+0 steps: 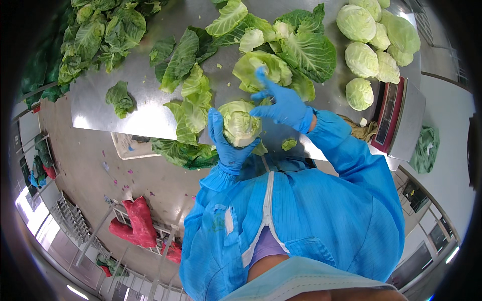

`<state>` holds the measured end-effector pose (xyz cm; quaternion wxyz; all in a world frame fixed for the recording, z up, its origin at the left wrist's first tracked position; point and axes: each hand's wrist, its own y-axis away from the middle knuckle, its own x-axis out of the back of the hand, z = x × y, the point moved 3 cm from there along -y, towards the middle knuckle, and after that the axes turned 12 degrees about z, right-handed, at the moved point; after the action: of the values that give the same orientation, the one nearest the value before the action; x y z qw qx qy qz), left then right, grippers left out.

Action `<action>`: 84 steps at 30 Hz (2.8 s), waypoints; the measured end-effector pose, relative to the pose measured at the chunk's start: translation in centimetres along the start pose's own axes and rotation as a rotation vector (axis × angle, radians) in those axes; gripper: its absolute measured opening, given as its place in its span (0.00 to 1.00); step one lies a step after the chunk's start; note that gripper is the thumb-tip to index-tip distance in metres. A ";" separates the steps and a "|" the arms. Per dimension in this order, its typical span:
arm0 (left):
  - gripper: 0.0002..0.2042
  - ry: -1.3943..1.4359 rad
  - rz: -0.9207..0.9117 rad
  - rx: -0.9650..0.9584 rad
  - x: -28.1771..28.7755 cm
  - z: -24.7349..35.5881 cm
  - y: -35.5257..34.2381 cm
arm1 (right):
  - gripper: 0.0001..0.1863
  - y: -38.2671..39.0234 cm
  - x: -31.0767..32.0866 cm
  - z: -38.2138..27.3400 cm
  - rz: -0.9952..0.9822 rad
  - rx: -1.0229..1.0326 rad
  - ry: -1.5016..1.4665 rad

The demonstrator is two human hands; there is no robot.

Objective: The person trims the outer leaves and stalks from cabbages using a curved knife by hand, then places the trimmed heads into a pile.

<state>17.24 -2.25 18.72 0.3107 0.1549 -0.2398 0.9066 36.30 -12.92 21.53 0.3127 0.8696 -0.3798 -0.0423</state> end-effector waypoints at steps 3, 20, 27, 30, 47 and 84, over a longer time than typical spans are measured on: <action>0.59 0.007 0.005 0.006 -0.1 0.4 -0.1 | 0.31 -1.0 -1.8 -0.2 -0.113 0.445 0.375; 0.61 0.461 0.078 0.330 -0.1 -0.1 0.4 | 0.21 -3.4 -0.6 3.6 0.262 -0.068 -0.579; 0.65 0.023 0.108 0.081 -1.0 0.4 1.9 | 0.29 2.8 -3.4 1.3 0.235 0.422 0.310; 0.65 0.014 0.116 0.063 -1.2 0.1 2.0 | 0.25 2.1 -3.1 1.3 0.179 0.352 0.258; 0.62 0.472 0.244 0.592 0.8 -1.5 0.5 | 0.15 -2.3 1.7 5.9 0.225 -0.082 -0.496; 0.53 0.263 -0.779 -0.073 2.8 -0.6 -10.3 | 0.34 -0.7 -3.6 0.3 -0.118 0.427 -0.005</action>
<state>21.59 6.58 22.96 0.6639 0.1058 -0.1533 0.7243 34.08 -10.21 20.26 0.1174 0.9367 -0.3295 0.0187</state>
